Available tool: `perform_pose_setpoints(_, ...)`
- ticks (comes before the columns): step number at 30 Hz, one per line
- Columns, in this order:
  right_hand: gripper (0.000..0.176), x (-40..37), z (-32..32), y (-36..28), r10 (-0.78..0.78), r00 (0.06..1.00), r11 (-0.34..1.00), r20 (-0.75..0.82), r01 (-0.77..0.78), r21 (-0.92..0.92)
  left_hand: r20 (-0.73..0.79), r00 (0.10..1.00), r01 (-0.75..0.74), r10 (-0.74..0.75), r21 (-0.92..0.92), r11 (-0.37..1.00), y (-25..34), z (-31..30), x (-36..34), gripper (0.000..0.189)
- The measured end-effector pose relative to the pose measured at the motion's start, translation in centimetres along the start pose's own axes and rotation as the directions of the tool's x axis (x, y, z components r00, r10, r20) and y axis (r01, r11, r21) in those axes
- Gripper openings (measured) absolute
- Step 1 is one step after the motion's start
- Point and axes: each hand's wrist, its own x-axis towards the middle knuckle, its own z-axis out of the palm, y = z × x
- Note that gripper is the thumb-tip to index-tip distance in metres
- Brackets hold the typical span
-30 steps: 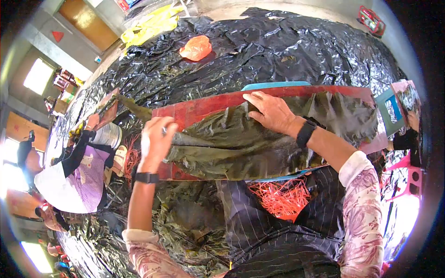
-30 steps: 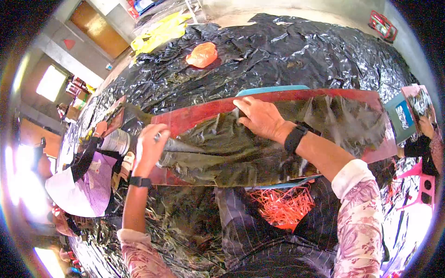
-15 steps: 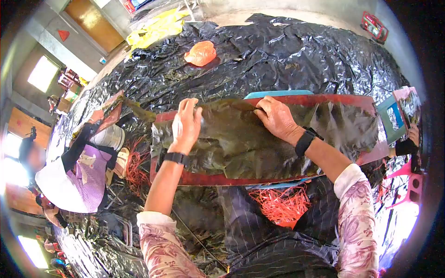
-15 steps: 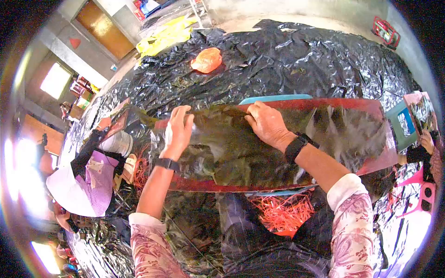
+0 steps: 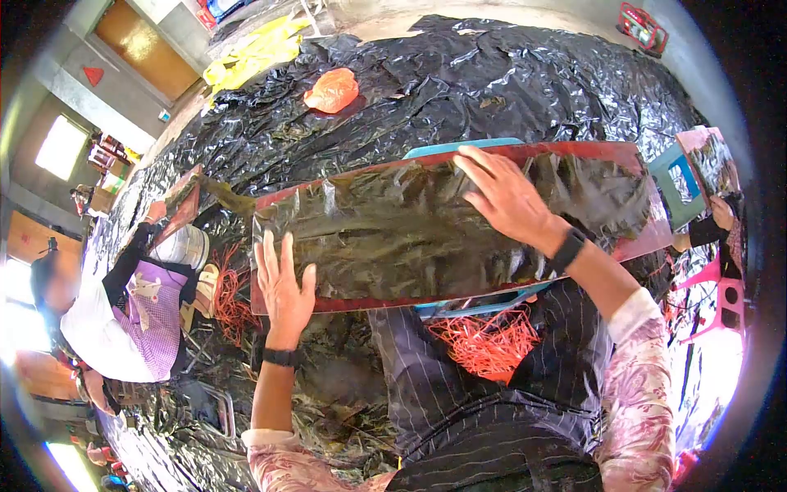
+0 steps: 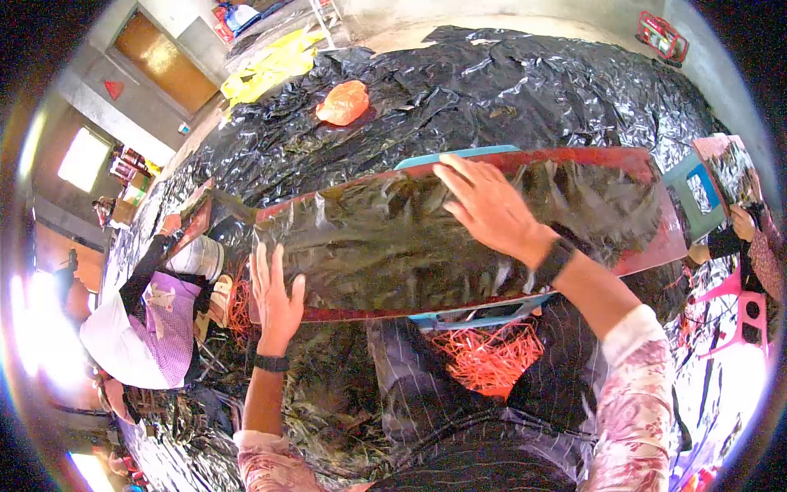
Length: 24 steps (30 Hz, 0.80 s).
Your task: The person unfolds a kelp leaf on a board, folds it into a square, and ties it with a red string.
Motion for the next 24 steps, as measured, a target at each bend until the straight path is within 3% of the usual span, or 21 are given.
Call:
perform_pose_setpoints(1,0.052,-1.4,-1.6,-0.1,-0.029,0.998,0.99,0.056,0.037,-0.135,0.022,1.0,0.016,-0.015,-0.048,0.999,-0.2,-0.6,-1.0,0.051)
perform_pose_setpoints(2,0.054,-2.7,-2.6,0.1,-0.053,0.992,0.96,0.113,0.082,-0.267,0.018,1.0,0.016,-0.015,-0.044,0.999,-0.9,-0.8,-2.0,0.051)
perform_pose_setpoints(3,0.054,-4.2,-3.0,0.7,-0.056,0.992,0.961,0.11,0.084,-0.265,0.048,0.999,0.029,-0.025,-0.084,0.996,-1.9,-0.7,-3.0,0.043)
perform_pose_setpoints(4,0.055,-5.7,-3.4,1.5,0.065,0.98,0.959,0.191,-0.008,-0.282,0.077,0.996,0.046,-0.037,-0.123,0.991,-2.3,-0.9,-3.6,0.037)
perform_pose_setpoints(5,0.056,-6.9,-3.5,2.2,0.182,0.946,0.947,0.267,-0.096,-0.305,-0.009,1.0,-0.009,0.009,-0.1,0.995,-2.4,-1.2,-3.9,0.028)
perform_pose_setpoints(10,0.056,-8.9,-2.7,4.0,0.219,0.939,0.951,0.265,-0.144,-0.273,0.002,0.997,-0.07,0.071,-0.074,0.995,-5.2,-2.3,-4.2,0.025)
perform_pose_setpoints(12,0.056,-9.6,-2.6,3.5,0.215,0.943,0.952,0.254,-0.144,-0.27,-0.152,0.988,0.034,-0.038,-0.029,0.999,-6.0,-2.6,-3.6,0.026)
perform_pose_setpoints(14,0.056,-9.7,-2.5,3.6,0.212,0.945,0.95,0.248,-0.14,-0.278,-0.186,0.979,0.07,-0.088,-0.098,0.993,-5.9,-2.8,-2.5,0.02)
perform_pose_setpoints(16,0.056,-9.7,-2.5,3.8,0.209,0.946,0.948,0.248,-0.134,-0.288,0.007,0.999,0.046,-0.046,-0.008,0.999,-8.0,-2.1,-1.9,0.017)
perform_pose_setpoints(18,0.056,-9.8,-2.4,3.8,0.205,0.947,0.951,0.248,-0.133,-0.281,-0.017,0.999,0.045,-0.045,-0.007,0.999,-9.3,-1.5,-2.1,0.011)
perform_pose_setpoints(20,0.056,-9.7,-2.4,3.6,0.21,0.945,0.95,0.25,-0.137,-0.281,0.016,0.998,0.052,-0.055,0.144,0.988,-9.9,-1.6,-3.0,0.009)
perform_pose_setpoints(24,0.055,-8.8,-2.7,3.8,0.217,0.945,0.94,0.245,-0.134,-0.314,0.037,0.997,0.055,-0.065,0.232,0.971,-10.0,-2.9,-4.8,0.01)
